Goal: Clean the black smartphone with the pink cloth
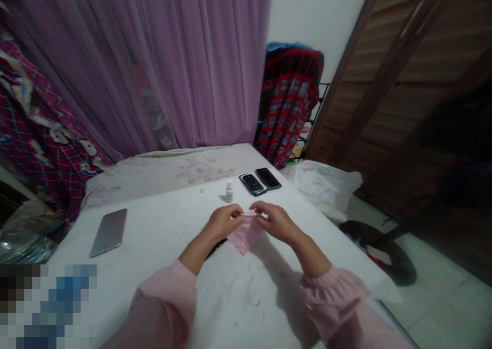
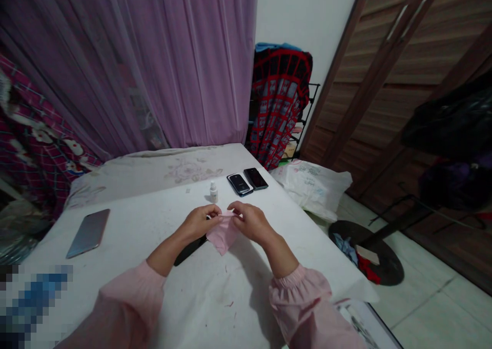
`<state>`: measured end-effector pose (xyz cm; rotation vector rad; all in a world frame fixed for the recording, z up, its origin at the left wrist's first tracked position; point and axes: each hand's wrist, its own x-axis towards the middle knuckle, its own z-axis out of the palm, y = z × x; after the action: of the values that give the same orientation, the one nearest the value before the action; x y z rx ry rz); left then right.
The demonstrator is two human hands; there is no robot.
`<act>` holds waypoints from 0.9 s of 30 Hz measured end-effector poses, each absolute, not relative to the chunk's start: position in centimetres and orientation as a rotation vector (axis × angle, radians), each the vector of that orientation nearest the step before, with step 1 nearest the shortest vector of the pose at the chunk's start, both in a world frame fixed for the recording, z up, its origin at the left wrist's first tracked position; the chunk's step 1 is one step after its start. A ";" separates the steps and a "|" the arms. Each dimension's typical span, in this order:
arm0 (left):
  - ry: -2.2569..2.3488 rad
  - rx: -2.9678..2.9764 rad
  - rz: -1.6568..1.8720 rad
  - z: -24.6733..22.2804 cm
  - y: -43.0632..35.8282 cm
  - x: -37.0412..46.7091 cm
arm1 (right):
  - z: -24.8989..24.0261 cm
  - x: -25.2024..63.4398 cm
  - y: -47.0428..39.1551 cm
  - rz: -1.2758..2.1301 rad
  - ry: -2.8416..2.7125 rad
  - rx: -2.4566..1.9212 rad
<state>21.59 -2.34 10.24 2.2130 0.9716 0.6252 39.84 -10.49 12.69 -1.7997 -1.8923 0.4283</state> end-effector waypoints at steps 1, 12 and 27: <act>0.956 2.202 0.658 10.7 -2.0 21.9 | 13.1 40.3 -10.1 0.416 -1.869 -1.821; 0.939 2.273 0.841 8.7 -5.7 21.0 | 10.6 42.3 -11.9 0.521 -1.756 -1.553; 1.058 2.580 0.509 4.0 -12.4 20.3 | 6.5 41.2 -15.4 0.602 -1.970 -1.878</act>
<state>20.34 -12.38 4.00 2.5797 1.0578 0.5091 41.24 -15.41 6.53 -1.8779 -1.9696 0.6017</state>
